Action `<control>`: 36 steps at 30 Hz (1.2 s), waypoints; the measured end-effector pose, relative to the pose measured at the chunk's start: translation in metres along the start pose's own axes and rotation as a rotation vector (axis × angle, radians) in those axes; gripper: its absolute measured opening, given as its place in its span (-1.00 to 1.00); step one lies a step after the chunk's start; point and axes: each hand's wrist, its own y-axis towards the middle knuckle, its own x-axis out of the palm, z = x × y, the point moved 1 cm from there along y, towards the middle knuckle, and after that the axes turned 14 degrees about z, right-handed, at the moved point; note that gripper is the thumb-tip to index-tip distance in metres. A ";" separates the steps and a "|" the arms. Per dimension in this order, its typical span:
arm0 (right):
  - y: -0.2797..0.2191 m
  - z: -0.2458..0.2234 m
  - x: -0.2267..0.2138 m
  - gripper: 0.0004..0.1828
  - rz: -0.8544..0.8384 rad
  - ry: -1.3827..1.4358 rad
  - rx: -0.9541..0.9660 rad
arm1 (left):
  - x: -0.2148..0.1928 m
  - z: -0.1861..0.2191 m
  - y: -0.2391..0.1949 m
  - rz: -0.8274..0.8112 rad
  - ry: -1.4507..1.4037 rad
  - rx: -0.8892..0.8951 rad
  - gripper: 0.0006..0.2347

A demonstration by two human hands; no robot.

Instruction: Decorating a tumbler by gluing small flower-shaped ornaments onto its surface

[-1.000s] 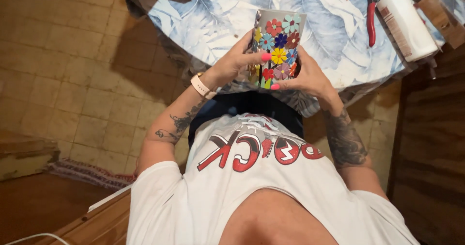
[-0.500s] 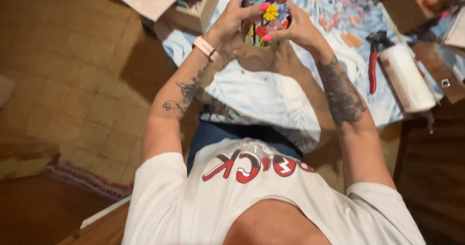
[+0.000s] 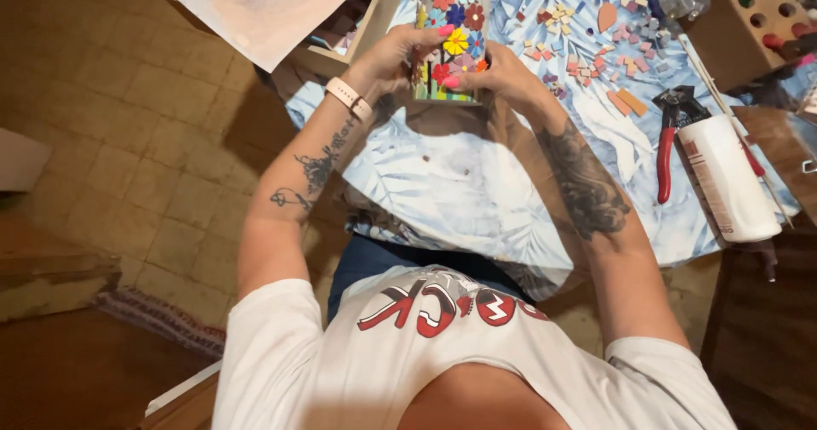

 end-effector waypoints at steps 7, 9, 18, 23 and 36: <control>0.003 0.022 0.013 -0.62 0.110 0.068 0.198 | 0.026 0.033 -0.026 0.201 0.235 -0.372 -0.73; 0.003 0.018 0.018 -0.61 0.108 0.180 0.204 | 0.027 0.036 -0.025 0.204 0.436 -0.258 -0.74; 0.015 0.028 0.022 -0.33 0.061 0.191 0.088 | 0.032 0.035 -0.018 0.227 0.743 -0.150 -0.79; 0.007 0.012 0.013 -0.17 0.045 -0.259 0.079 | 0.040 0.036 -0.029 0.361 0.710 -0.137 -0.71; -0.133 0.026 -0.162 -0.70 0.399 -0.583 -0.236 | 0.029 0.013 -0.044 0.278 1.476 0.537 -0.33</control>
